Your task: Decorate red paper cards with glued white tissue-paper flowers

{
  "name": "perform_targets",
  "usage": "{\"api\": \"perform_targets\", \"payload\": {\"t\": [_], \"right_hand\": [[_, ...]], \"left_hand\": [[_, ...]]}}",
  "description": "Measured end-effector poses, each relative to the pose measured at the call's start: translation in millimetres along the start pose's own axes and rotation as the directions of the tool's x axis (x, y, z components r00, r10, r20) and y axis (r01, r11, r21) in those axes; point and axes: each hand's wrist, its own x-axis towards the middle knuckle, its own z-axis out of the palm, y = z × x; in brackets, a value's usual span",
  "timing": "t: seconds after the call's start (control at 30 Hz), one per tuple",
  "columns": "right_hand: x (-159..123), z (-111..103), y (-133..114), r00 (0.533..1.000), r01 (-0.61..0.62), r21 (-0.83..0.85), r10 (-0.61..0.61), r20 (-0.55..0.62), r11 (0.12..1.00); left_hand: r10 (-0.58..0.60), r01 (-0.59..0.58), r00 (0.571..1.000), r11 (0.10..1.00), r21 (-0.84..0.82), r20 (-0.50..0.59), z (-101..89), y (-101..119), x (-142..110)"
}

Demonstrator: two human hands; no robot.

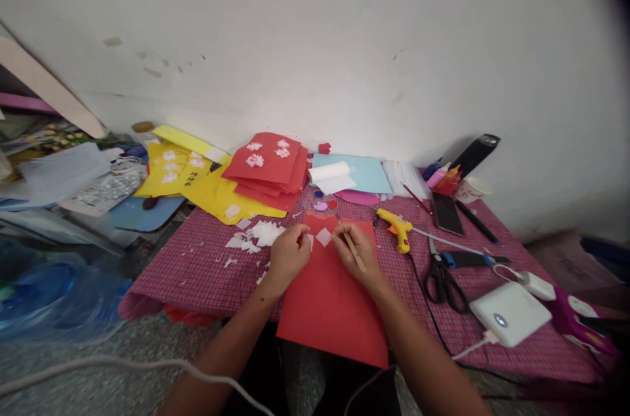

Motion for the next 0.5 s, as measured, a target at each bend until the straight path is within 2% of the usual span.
{"api": "perform_targets", "payload": {"t": [0.07, 0.13, 0.2, 0.27, 0.33, 0.4, 0.5], "right_hand": [[-0.1, -0.6, 0.2, 1.000, -0.002, 0.001, 0.002, 0.000, 1.000], [-0.2, -0.8, 0.3, 1.000, 0.000, 0.008, 0.000, 0.004, 1.000], [-0.2, -0.7, -0.1, 1.000, 0.001, 0.022, -0.001, 0.008, 1.000], [-0.3, -0.8, -1.2, 1.000, 0.001, 0.040, -0.002, 0.015, 0.999], [-0.6, -0.9, -3.0, 1.000, 0.006, 0.056, -0.007, 0.027, 0.998], [-1.1, -0.9, -4.6, 0.999, 0.013, 0.065, -0.016, 0.043, 0.998], [-2.2, -0.1, -5.1, 0.997, 0.024, 0.087, -0.031, 0.072, 0.996]], "left_hand": [[0.087, -0.084, 0.996, 0.985, 0.150, -0.009, -3.1, 2.2, -1.1], [0.146, -0.135, 0.989, 0.969, 0.207, -0.038, -5.2, 4.0, -2.1], [0.186, -0.175, 0.981, 0.974, 0.145, -0.064, -6.2, 5.7, -2.9], [0.197, -0.198, 0.980, 0.980, -0.033, -0.038, -5.6, 7.2, -3.3], [0.138, -0.118, 0.989, 0.955, -0.271, 0.054, -3.2, 8.5, -3.3], [0.049, 0.044, 0.980, 0.890, -0.453, 0.191, 0.6, 9.0, -3.0], [-0.023, 0.229, 0.934, 0.803, -0.550, 0.356, 6.3, 7.9, -2.3]]}}
